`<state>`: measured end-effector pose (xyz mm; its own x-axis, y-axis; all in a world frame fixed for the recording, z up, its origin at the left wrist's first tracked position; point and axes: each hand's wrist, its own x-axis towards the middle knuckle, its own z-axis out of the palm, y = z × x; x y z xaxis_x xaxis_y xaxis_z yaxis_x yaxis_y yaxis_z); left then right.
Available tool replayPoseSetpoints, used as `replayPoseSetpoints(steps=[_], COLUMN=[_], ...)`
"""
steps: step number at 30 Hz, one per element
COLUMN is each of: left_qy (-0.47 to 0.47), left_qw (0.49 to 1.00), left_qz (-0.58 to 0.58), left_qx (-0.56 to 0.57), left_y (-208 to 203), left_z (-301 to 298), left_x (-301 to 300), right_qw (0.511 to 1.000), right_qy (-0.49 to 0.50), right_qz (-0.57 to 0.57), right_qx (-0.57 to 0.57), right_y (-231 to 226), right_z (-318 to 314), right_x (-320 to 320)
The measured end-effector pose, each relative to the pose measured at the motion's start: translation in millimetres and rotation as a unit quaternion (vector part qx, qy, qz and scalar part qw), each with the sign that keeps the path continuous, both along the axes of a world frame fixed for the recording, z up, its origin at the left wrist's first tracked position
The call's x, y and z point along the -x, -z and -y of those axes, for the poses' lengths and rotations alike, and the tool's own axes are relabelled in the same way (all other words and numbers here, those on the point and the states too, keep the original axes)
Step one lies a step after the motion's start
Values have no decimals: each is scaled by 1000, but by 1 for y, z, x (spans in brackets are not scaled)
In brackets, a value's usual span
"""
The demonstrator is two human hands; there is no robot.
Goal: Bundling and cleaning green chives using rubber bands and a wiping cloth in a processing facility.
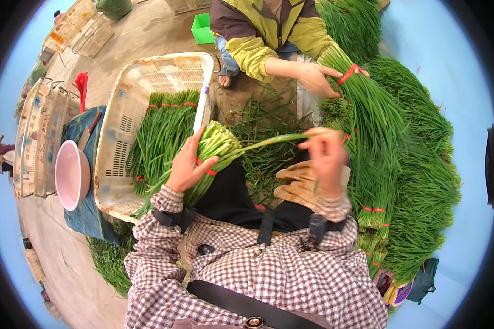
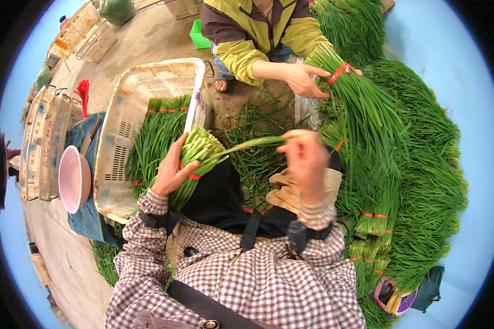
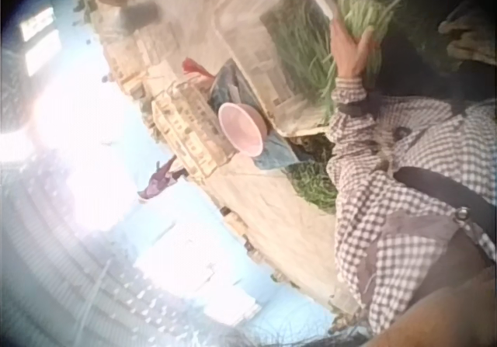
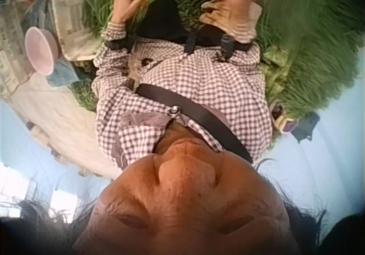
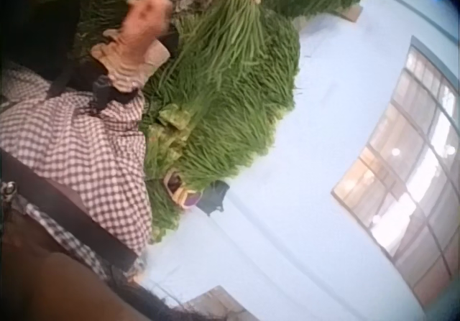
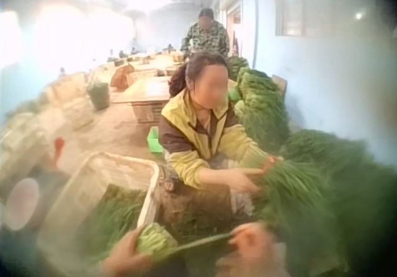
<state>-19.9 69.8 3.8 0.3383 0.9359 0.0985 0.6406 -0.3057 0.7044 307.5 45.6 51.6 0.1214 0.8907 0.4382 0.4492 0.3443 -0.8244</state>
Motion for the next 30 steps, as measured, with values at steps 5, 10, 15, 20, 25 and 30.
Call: replayPoseSetpoints(steps=[5, 10, 15, 20, 25, 30], left_qy=[4, 20, 21, 21, -5, -23], left_qw=[988, 978, 979, 983, 999, 999], left_qz=[117, 159, 163, 153, 36, -15], left_qx=[105, 132, 123, 98, 22, -18], left_y=[10, 17, 13, 17, 9, 3], left_z=[-7, -14, -13, -12, -6, 1], left_x=[16, 16, 12, 13, 3, -7], right_qw=[963, 942, 976, 987, 984, 941], right_qy=[138, 100, -70, -143, -70, -160], right_qz=[-39, 318, 206, 21, 24, -210], right_qx=[-228, -25, 22, 72, 164, 210], right_y=[-62, -31, 17, 33, 41, 80], right_z=[36, 38, 18, 4, -2, -10], right_x=[-66, -39, 25, 93, 121, 117])
